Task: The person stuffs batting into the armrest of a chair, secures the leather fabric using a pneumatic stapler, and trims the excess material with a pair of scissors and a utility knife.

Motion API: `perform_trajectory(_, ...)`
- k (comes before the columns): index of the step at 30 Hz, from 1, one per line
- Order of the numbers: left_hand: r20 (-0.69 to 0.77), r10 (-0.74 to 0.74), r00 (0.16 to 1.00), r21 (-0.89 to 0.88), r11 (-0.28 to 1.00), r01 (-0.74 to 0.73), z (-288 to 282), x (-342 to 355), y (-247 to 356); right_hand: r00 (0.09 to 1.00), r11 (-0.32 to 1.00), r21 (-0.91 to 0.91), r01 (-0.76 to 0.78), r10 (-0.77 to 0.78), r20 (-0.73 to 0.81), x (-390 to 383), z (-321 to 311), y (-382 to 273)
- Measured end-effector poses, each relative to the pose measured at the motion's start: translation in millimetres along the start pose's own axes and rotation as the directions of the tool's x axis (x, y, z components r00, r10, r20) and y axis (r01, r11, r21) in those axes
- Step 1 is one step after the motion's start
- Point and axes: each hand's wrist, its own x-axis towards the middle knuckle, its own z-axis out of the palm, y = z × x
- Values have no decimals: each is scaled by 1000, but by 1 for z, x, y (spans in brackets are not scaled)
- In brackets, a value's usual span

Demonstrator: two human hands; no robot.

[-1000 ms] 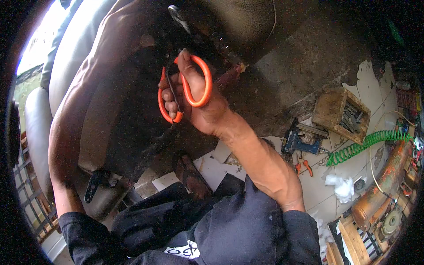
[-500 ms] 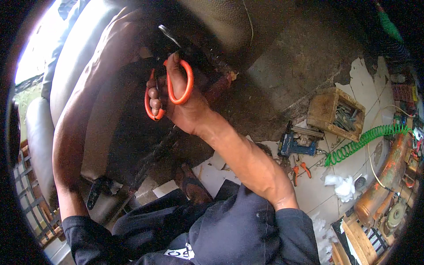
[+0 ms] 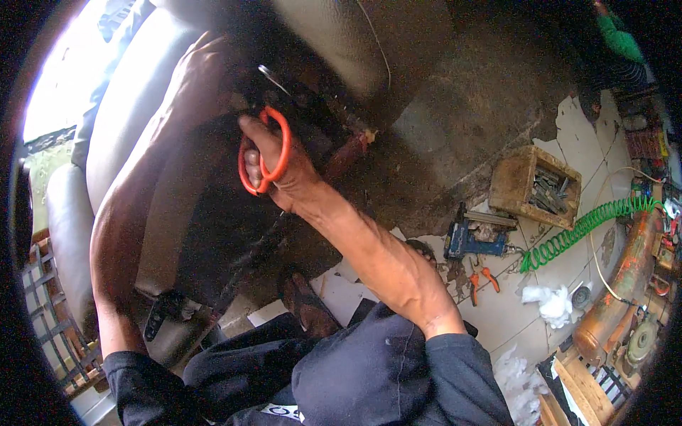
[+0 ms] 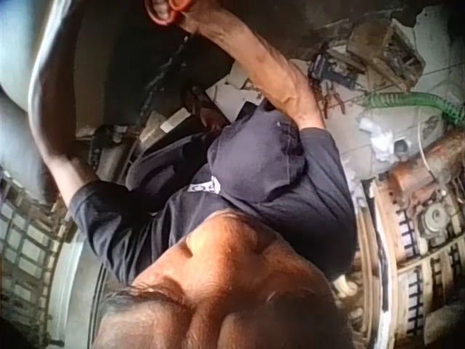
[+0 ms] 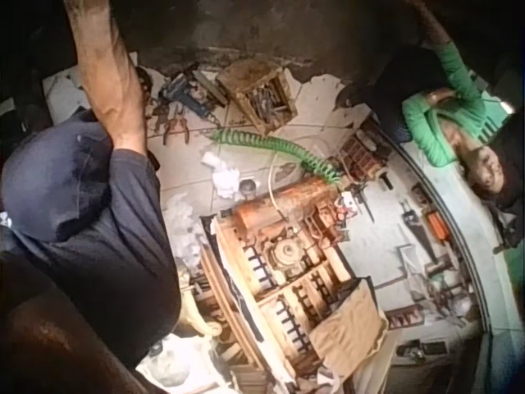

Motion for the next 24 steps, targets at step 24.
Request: perform_trajectory(24, -81, -468, 880, -103, 882, 460, -5, 14, 9, 982, 993, -116, -19, -4, -190, -35, 19, 10)
